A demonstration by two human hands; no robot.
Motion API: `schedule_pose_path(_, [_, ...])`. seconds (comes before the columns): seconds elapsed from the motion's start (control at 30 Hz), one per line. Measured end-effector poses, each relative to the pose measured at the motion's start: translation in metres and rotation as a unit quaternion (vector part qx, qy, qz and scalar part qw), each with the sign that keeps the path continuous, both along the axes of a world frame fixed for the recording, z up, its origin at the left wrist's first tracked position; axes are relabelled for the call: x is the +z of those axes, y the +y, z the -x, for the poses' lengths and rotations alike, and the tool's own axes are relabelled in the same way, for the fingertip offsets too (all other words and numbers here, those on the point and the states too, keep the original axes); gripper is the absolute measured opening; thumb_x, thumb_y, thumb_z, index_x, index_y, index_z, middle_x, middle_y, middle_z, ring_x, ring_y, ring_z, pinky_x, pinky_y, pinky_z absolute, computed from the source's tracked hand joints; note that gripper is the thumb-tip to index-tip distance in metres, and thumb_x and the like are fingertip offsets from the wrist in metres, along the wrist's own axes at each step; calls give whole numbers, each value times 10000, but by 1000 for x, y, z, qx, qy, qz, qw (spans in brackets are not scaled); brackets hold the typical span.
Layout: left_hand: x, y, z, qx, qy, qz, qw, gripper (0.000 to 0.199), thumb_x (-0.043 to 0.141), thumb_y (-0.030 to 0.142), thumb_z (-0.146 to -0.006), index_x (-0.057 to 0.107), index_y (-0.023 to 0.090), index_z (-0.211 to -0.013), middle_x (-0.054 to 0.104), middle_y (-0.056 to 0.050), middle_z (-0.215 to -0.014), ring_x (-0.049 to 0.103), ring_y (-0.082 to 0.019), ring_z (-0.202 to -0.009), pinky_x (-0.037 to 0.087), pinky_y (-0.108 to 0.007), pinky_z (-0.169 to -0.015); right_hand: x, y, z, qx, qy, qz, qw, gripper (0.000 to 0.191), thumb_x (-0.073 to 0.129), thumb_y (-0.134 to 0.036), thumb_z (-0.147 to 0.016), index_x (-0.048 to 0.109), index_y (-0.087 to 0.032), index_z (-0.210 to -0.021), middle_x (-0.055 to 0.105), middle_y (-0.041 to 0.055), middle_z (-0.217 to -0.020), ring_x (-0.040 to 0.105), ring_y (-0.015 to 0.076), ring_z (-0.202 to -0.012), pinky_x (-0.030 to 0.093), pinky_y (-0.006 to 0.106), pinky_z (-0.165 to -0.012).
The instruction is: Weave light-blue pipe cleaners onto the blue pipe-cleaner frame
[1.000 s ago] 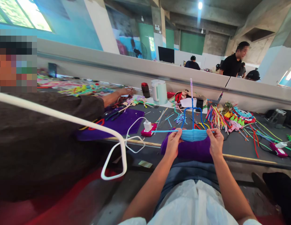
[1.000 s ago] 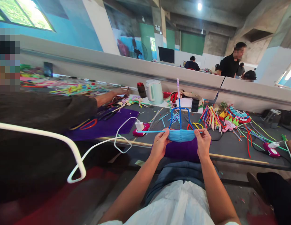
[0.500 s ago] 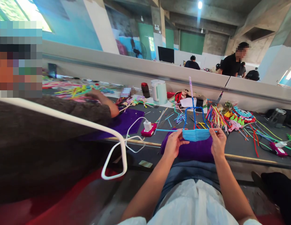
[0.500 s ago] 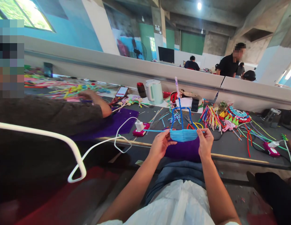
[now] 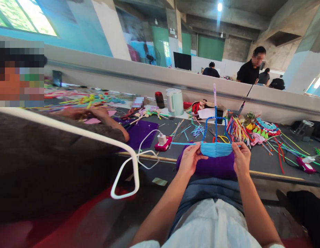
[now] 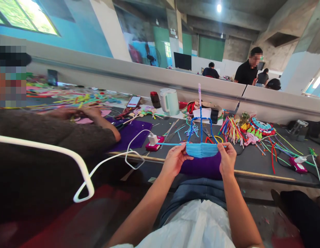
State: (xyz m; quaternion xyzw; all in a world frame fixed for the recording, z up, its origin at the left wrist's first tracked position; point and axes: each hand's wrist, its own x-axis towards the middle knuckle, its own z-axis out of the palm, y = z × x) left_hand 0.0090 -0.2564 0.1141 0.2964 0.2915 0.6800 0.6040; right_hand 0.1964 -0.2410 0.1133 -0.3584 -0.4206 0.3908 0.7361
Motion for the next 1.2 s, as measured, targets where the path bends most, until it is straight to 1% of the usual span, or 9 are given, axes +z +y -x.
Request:
schedule_pose_path(0.3, [3, -1, -1, -11, -5, -3, 1000, 219, 702, 269, -691, 681, 98, -826, 667, -65, -711, 606, -137, -554, 560, -255, -459, 0, -3, -3, -2, -7, -1, 1000, 291, 737, -398, -677, 565, -174, -747, 554, -23, -650, 495, 97, -570, 405, 232, -559])
schedule_pose_path(0.53, [5, -3, -1, -14, -12, -7, 1000, 233, 693, 298, -697, 682, 96, -813, 631, -35, -629, 587, -123, -522, 553, -239, -452, 5, -14, 2, -12, -5, -17, 1000, 261, 739, -371, -689, 585, -165, -737, 557, -18, -655, 492, 94, -587, 395, 224, -567])
schedule_pose_path(0.67, [7, -4, -2, 7, -11, -19, 1000, 223, 714, 289, -681, 690, 93, -783, 598, -13, -584, 555, -109, -487, 547, -242, -434, 5, -15, 0, -15, -1, -20, 1000, 270, 746, -381, -677, 589, -167, -725, 563, -16, -654, 493, 100, -593, 396, 231, -574])
schedule_pose_path(0.8, [5, -3, -4, 24, -17, -18, 999, 221, 726, 285, -664, 697, 97, -779, 589, -3, -559, 518, -93, -439, 513, -223, -387, 0, -11, -2, -18, 7, -15, 1000, 295, 757, -401, -655, 585, -171, -720, 562, -18, -645, 498, 104, -590, 400, 236, -573])
schedule_pose_path(0.93, [-1, -2, -13, 8, -40, -5, 999, 271, 731, 335, -660, 706, 109, -808, 641, -18, -615, 518, -79, -433, 448, -182, -354, -4, -9, 1, -30, 11, -13, 999, 280, 741, -402, -674, 582, -176, -716, 557, -22, -645, 494, 103, -588, 395, 235, -573])
schedule_pose_path(1.0, [-5, -2, -20, -16, -51, 8, 999, 297, 756, 335, -637, 707, 115, -830, 656, -16, -628, 545, -79, -463, 437, -164, -377, -5, -12, 4, -28, 15, -10, 999, 269, 736, -396, -680, 584, -176, -710, 550, -29, -631, 484, 100, -575, 388, 235, -568])
schedule_pose_path(1.07, [-8, -2, -28, -30, -61, 30, 997, 303, 795, 296, -590, 705, 124, -823, 677, -17, -647, 590, -94, -514, 473, -168, -437, -4, -16, 8, -20, 17, -7, 1000, 261, 739, -388, -679, 589, -175, -705, 546, -35, -616, 472, 95, -558, 380, 232, -560])
schedule_pose_path(1.2, [-12, -2, -40, -3, -90, 78, 993, 258, 838, 189, -508, 672, 143, -700, 700, -8, -653, 643, -124, -578, 542, -220, -575, -3, -23, 13, -10, -1, -13, 1000, 252, 734, -382, -689, 599, -170, -716, 581, -18, -653, 484, 100, -582, 385, 233, -575])
